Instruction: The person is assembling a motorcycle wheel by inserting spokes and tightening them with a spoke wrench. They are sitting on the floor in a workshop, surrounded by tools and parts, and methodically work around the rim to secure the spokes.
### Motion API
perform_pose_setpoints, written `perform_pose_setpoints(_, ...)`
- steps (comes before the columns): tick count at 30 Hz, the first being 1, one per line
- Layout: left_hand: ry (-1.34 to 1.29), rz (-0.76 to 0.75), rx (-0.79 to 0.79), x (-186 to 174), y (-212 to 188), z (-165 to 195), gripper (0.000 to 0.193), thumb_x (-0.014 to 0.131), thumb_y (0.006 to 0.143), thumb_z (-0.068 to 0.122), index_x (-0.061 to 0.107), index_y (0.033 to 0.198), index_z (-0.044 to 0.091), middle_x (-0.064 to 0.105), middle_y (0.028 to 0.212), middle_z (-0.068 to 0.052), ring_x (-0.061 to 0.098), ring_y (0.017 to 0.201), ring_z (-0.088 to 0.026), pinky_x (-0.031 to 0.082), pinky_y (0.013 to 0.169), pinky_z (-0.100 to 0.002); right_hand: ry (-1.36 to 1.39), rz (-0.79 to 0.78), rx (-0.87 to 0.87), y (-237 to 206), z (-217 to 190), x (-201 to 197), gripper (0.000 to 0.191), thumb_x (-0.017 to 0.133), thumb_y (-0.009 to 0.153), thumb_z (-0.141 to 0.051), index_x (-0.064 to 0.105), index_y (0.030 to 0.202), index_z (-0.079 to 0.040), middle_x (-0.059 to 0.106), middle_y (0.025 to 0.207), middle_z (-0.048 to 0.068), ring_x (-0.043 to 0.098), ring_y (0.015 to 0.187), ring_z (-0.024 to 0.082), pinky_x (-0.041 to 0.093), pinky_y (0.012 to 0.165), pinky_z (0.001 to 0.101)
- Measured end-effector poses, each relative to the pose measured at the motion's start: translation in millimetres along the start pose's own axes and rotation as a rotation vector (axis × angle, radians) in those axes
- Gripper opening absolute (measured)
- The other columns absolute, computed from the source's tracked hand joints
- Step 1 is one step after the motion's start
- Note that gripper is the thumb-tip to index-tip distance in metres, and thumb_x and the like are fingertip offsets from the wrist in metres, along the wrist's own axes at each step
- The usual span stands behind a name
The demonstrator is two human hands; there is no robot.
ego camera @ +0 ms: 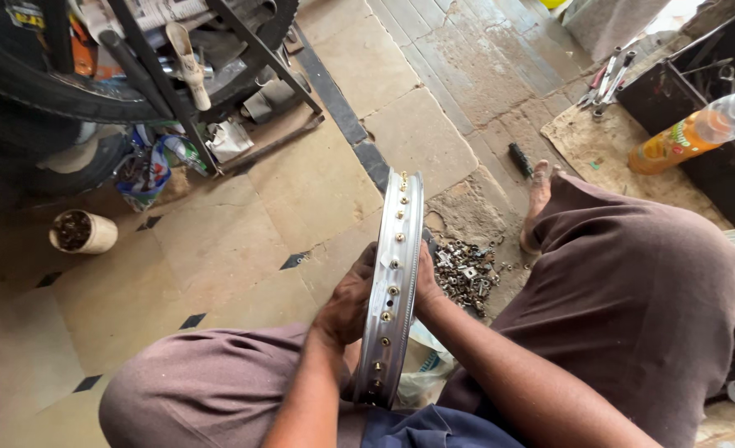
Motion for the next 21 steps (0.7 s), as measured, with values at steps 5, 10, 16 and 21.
perform_pose_setpoints(5, -0.02, 0.047, 0.008, -6.5, 1.6, -4.7, 0.04, 0.064, 0.109, 0.022, 0.059, 0.145, 0.006, 0.07, 0.114, -0.008, 0.068, 0.09, -0.012, 0.058, 0.073, -0.027, -0.167, -0.092, -0.125, 2.8, 2.9, -0.9, 0.033, 0.047, 0.103, -0.032, 0.06, 0.102, -0.001, 0.066, 0.084, 0.01, 0.065, 0.069, 0.018, 0.056, 0.058, 0.0328)
perform_pose_setpoints(10, -0.045, 0.006, -0.002, -3.4, -0.1, -4.1, 0.041, 0.063, 0.107, 0.017, 0.057, 0.145, 0.006, 0.071, 0.118, -0.007, 0.069, 0.095, -0.012, 0.058, 0.078, -0.027, -0.213, 0.022, -0.101, 0.7, 1.9, -4.6, 0.039, 0.042, 0.099, -0.04, 0.057, 0.105, -0.005, 0.064, 0.089, 0.011, 0.067, 0.074, 0.019, 0.059, 0.062, 0.0321)
perform_pose_setpoints(16, 0.002, 0.087, -0.04, -2.2, -1.7, -2.3, 0.045, 0.059, 0.103, 0.017, 0.056, 0.146, 0.008, 0.071, 0.119, -0.006, 0.07, 0.097, -0.012, 0.059, 0.08, -0.026, -0.163, 0.018, -0.041, -0.5, 4.0, -1.6, 0.037, 0.044, 0.099, -0.035, 0.059, 0.103, -0.002, 0.064, 0.087, 0.012, 0.065, 0.072, 0.021, 0.057, 0.063, 0.0339)
perform_pose_setpoints(21, -0.053, 0.039, -0.009, 1.6, -3.9, 2.3, 0.04, 0.058, 0.108, 0.016, 0.056, 0.147, 0.005, 0.07, 0.119, -0.008, 0.068, 0.097, -0.013, 0.058, 0.08, -0.028, -0.049, 0.01, -0.038, 6.3, 10.6, -2.5, 0.03, 0.046, 0.1, -0.029, 0.059, 0.105, -0.003, 0.063, 0.088, 0.01, 0.064, 0.075, 0.02, 0.056, 0.065, 0.0332)
Point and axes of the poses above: each hand's wrist, its own y-axis towards the middle knuckle, its own x-axis out of the palm, z = x × y, the point moved 3 cm from there along y, towards the middle knuckle
